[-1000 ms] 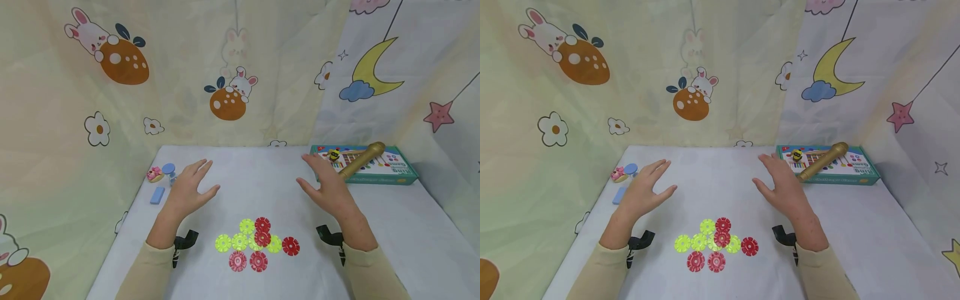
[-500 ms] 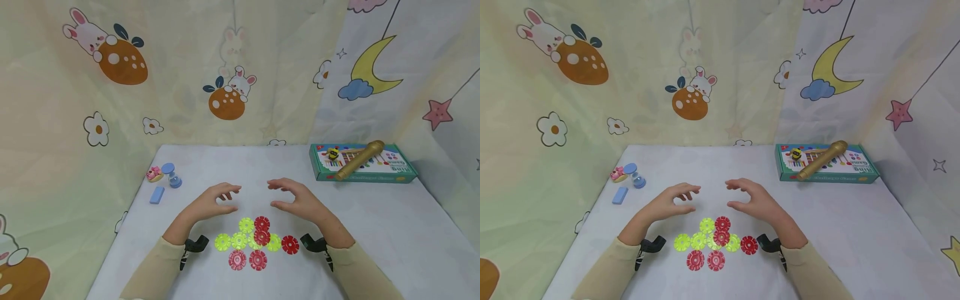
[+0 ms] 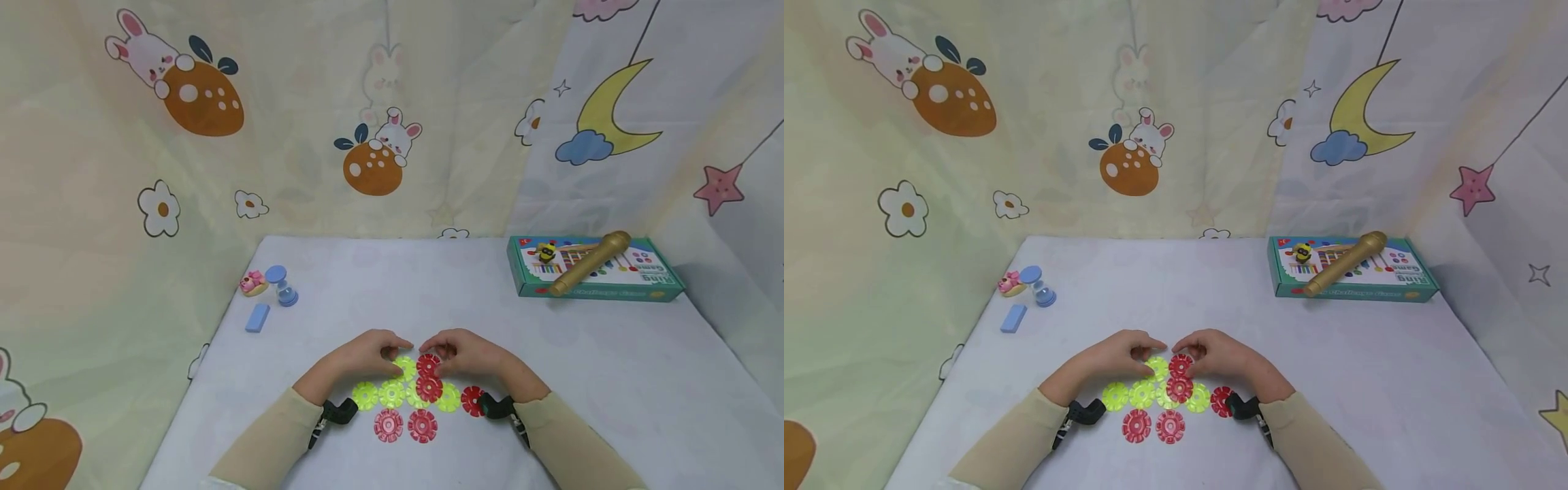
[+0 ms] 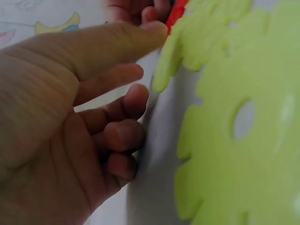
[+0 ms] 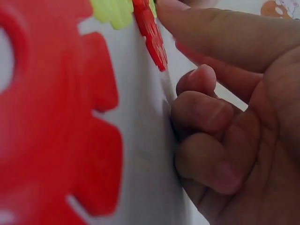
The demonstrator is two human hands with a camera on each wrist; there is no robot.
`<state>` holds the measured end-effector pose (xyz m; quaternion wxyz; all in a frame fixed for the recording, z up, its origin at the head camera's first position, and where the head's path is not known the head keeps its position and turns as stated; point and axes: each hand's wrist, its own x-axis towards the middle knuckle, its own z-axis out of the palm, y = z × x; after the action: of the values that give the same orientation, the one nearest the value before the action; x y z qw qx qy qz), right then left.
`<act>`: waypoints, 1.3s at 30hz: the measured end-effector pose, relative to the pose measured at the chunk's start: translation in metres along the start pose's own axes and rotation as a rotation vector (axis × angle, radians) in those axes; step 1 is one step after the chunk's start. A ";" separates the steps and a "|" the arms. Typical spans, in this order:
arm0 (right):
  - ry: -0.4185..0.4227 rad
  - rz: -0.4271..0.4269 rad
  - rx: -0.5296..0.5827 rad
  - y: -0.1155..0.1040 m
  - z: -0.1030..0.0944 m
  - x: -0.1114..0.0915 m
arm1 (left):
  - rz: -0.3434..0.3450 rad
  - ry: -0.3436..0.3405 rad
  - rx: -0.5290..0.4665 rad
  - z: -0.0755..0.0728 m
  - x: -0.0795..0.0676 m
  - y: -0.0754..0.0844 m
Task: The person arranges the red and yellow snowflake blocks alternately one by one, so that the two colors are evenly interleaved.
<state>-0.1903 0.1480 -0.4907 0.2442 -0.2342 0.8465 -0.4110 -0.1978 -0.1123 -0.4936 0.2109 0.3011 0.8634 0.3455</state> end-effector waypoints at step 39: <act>0.069 -0.025 -0.194 -0.002 0.010 0.002 | 0.031 0.012 0.300 0.008 -0.001 0.011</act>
<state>-0.1853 0.1399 -0.4947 0.1858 -0.2530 0.8872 -0.3382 -0.1886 -0.1030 -0.4905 0.1530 0.3404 0.9019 0.2174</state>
